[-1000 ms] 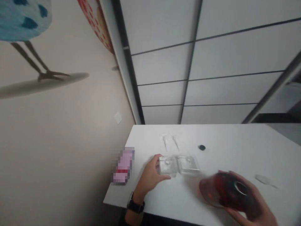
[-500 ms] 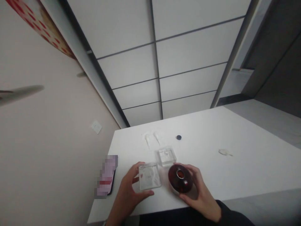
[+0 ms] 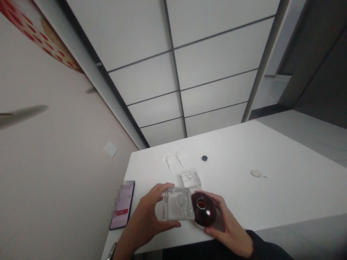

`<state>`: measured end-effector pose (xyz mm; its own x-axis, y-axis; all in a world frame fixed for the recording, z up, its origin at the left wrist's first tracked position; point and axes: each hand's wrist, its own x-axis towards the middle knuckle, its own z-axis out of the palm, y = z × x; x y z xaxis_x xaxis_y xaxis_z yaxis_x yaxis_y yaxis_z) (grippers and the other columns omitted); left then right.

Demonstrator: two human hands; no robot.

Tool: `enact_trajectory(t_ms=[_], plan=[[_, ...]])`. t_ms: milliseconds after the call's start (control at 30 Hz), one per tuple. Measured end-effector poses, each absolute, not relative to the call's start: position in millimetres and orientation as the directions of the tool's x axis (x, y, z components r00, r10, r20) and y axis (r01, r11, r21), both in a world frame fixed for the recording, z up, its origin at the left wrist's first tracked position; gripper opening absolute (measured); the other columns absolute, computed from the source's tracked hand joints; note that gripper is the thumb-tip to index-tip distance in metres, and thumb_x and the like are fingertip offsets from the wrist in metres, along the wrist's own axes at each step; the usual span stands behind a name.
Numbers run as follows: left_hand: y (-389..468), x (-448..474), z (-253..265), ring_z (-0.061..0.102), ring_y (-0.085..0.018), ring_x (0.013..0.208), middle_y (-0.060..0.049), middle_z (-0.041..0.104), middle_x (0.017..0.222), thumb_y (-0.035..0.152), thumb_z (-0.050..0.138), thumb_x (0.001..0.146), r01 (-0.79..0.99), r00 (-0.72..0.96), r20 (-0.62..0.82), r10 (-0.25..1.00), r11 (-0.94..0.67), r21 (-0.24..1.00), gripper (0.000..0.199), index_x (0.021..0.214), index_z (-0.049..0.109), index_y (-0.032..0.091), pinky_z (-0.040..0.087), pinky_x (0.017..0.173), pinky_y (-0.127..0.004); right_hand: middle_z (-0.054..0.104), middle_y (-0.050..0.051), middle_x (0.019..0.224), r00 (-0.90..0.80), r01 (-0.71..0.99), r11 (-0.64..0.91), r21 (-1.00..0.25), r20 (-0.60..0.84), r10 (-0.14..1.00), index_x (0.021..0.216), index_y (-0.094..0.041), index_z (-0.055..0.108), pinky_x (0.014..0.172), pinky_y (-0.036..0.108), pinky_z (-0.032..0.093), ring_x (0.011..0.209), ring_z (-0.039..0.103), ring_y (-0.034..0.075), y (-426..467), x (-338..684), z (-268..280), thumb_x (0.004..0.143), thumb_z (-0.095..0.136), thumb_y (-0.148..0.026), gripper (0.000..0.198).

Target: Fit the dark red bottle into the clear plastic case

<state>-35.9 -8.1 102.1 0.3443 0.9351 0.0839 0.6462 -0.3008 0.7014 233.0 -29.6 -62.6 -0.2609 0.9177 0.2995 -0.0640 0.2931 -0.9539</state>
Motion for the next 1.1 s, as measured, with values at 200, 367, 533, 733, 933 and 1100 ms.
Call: enact_trajectory(t_ms=[200, 367, 533, 733, 933, 1100], plan=[[-6.9, -34.2, 114.7, 0.072, -0.032, 0.126, -0.007, 0.074, 0.139, 0.035, 0.102, 0.065, 0.692, 0.412, 0.094, 0.906, -0.378, 0.615, 0.093, 0.149, 0.062, 0.035, 0.061, 0.110, -0.050, 0.054, 0.021, 0.159, -0.266, -0.058, 0.293, -0.955, 0.297, 0.917, 0.158, -0.029, 0.040, 0.121, 0.066, 0.045, 0.148, 0.054, 0.041, -29.6, 234.0, -64.6, 0.091, 0.078, -0.052, 0.081], [-7.0, -33.0, 124.0, 0.073, -0.031, 0.124, -0.005, 0.074, 0.138, 0.036, 0.102, 0.066, 0.718, 0.455, 0.075, 0.887, -0.415, 0.558, 0.102, 0.156, 0.055, 0.039, 0.061, 0.109, -0.047, 0.055, 0.021, 0.159, -0.264, -0.061, 0.280, -0.958, 0.286, 0.921, 0.158, -0.028, 0.042, 0.121, 0.066, 0.045, 0.148, 0.055, 0.041, -29.5, 233.4, -66.1, 0.090, 0.079, -0.052, 0.082], [-6.7, -31.4, 130.4, 0.073, -0.030, 0.123, -0.005, 0.074, 0.138, 0.037, 0.100, 0.069, 0.741, 0.453, 0.059, 0.889, -0.413, 0.530, 0.103, 0.159, 0.051, 0.040, 0.062, 0.107, -0.045, 0.056, 0.022, 0.158, -0.270, -0.053, 0.288, -0.956, 0.291, 0.918, 0.159, -0.027, 0.042, 0.121, 0.066, 0.045, 0.147, 0.055, 0.041, -29.0, 234.1, -66.8, 0.090, 0.079, -0.054, 0.083], [-5.6, -27.0, 139.3, 0.074, -0.031, 0.121, -0.005, 0.075, 0.137, 0.041, 0.099, 0.070, 0.729, 0.472, 0.043, 0.880, -0.418, 0.542, 0.102, 0.159, 0.050, 0.040, 0.062, 0.105, -0.047, 0.056, 0.020, 0.159, -0.276, -0.071, 0.304, -0.950, 0.311, 0.909, 0.158, -0.030, 0.043, 0.122, 0.063, 0.045, 0.147, 0.056, 0.040, -27.7, 234.2, -64.9, 0.090, 0.079, -0.057, 0.082], [-5.4, -24.4, 145.3, 0.073, -0.031, 0.122, -0.005, 0.074, 0.141, 0.042, 0.100, 0.069, 0.746, 0.489, 0.012, 0.872, -0.426, 0.512, 0.103, 0.160, 0.049, 0.041, 0.060, 0.107, -0.045, 0.057, 0.019, 0.159, -0.292, -0.076, 0.289, -0.954, 0.298, 0.909, 0.156, -0.030, 0.045, 0.121, 0.064, 0.046, 0.147, 0.057, 0.040, -26.6, 235.5, -54.5, 0.087, 0.084, -0.053, 0.082], [-4.0, -24.2, 147.5, 0.074, -0.032, 0.121, -0.006, 0.074, 0.140, 0.043, 0.099, 0.070, 0.755, 0.511, 0.028, 0.859, -0.465, 0.463, 0.104, 0.161, 0.048, 0.041, 0.061, 0.105, -0.045, 0.057, 0.018, 0.159, -0.281, -0.082, 0.304, -0.949, 0.315, 0.907, 0.157, -0.032, 0.044, 0.121, 0.065, 0.045, 0.146, 0.057, 0.040, -27.5, 234.9, -56.3, 0.088, 0.083, -0.052, 0.082]])
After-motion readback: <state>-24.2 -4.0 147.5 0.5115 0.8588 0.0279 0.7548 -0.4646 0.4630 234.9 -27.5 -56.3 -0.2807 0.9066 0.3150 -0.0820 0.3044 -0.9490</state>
